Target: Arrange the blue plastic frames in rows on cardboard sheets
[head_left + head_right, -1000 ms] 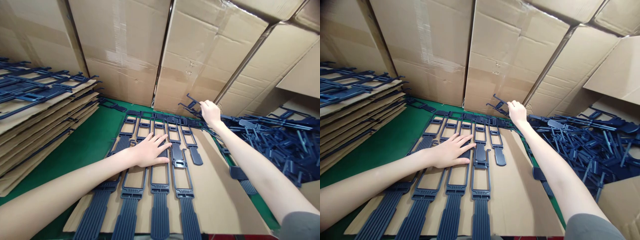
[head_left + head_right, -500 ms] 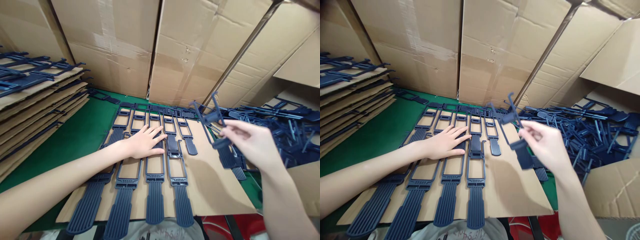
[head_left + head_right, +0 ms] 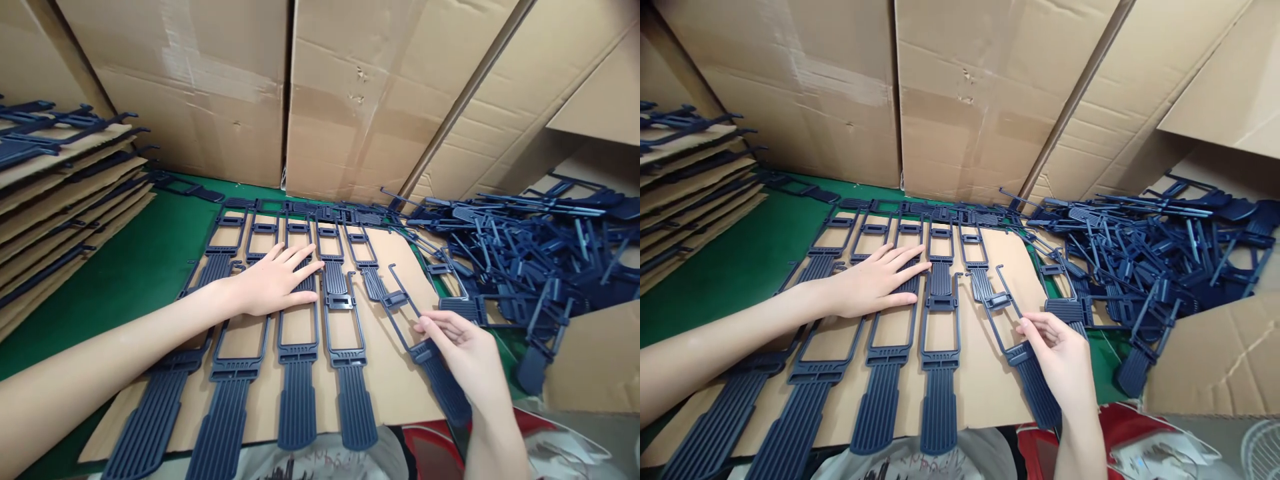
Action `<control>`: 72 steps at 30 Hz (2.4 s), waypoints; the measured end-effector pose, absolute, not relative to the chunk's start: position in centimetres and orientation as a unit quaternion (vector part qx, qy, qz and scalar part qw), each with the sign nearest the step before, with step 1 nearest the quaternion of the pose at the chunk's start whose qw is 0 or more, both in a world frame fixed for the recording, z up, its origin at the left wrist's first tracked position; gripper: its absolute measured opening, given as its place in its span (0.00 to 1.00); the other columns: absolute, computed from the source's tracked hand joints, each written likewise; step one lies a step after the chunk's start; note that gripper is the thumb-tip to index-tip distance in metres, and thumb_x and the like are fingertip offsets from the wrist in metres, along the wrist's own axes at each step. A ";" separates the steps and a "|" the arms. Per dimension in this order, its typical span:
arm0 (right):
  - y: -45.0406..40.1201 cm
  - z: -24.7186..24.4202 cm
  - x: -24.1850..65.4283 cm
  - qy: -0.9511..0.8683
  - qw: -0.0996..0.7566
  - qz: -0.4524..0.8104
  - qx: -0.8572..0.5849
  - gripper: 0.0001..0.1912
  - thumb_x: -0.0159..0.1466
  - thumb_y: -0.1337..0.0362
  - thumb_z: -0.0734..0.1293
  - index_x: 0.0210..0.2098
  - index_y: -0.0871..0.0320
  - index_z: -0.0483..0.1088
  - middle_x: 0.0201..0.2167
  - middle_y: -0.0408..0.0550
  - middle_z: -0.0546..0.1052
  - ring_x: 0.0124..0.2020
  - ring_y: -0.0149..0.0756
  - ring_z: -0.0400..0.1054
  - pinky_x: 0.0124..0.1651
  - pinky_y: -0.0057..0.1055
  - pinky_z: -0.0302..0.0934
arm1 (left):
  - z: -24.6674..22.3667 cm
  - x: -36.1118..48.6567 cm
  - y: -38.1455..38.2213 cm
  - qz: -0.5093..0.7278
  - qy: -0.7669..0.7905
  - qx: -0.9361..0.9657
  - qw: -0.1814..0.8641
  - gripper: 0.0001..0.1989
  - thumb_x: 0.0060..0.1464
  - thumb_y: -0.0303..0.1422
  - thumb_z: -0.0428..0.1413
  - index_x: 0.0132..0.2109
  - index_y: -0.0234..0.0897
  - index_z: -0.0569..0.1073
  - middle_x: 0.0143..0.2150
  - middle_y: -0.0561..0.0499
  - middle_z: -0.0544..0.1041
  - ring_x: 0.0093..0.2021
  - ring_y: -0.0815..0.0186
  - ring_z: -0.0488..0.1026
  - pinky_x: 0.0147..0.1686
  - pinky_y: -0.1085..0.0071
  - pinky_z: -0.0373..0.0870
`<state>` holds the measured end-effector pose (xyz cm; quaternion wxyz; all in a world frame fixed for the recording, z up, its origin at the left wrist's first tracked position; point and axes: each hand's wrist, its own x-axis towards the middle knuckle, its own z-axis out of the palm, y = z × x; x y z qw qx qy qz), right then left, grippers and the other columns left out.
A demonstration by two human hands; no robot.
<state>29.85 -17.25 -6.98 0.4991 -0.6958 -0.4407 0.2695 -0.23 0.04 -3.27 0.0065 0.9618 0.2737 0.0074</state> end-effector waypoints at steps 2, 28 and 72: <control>-17.5 -6.9 29.8 -0.430 0.515 0.280 -0.687 0.18 0.55 0.52 0.73 0.37 0.60 0.73 0.33 0.54 0.78 0.35 0.43 0.74 0.41 0.35 0.70 | -3.4 -0.3 0.2 0.015 0.273 0.962 0.011 0.34 0.63 0.55 0.36 0.69 0.41 0.53 0.71 0.40 0.44 0.69 0.48 0.45 0.64 0.49 0.39; -17.9 -5.4 29.3 -0.686 0.415 0.267 -0.534 0.12 0.65 0.62 0.65 0.47 0.50 0.74 0.52 0.51 0.73 0.60 0.47 0.60 0.60 0.47 0.57 | -3.1 -0.3 0.2 0.015 0.279 0.960 0.001 0.35 0.63 0.56 0.34 0.68 0.39 0.55 0.71 0.39 0.46 0.69 0.48 0.45 0.64 0.49 0.42; -17.3 -5.8 28.8 -0.689 0.350 0.175 -0.610 0.09 0.67 0.62 0.63 0.45 0.50 0.73 0.39 0.45 0.71 0.41 0.36 0.66 0.44 0.30 0.61 | -3.4 -0.3 0.3 0.015 0.282 0.959 0.004 0.35 0.63 0.56 0.35 0.69 0.40 0.53 0.72 0.40 0.43 0.69 0.47 0.44 0.64 0.48 0.40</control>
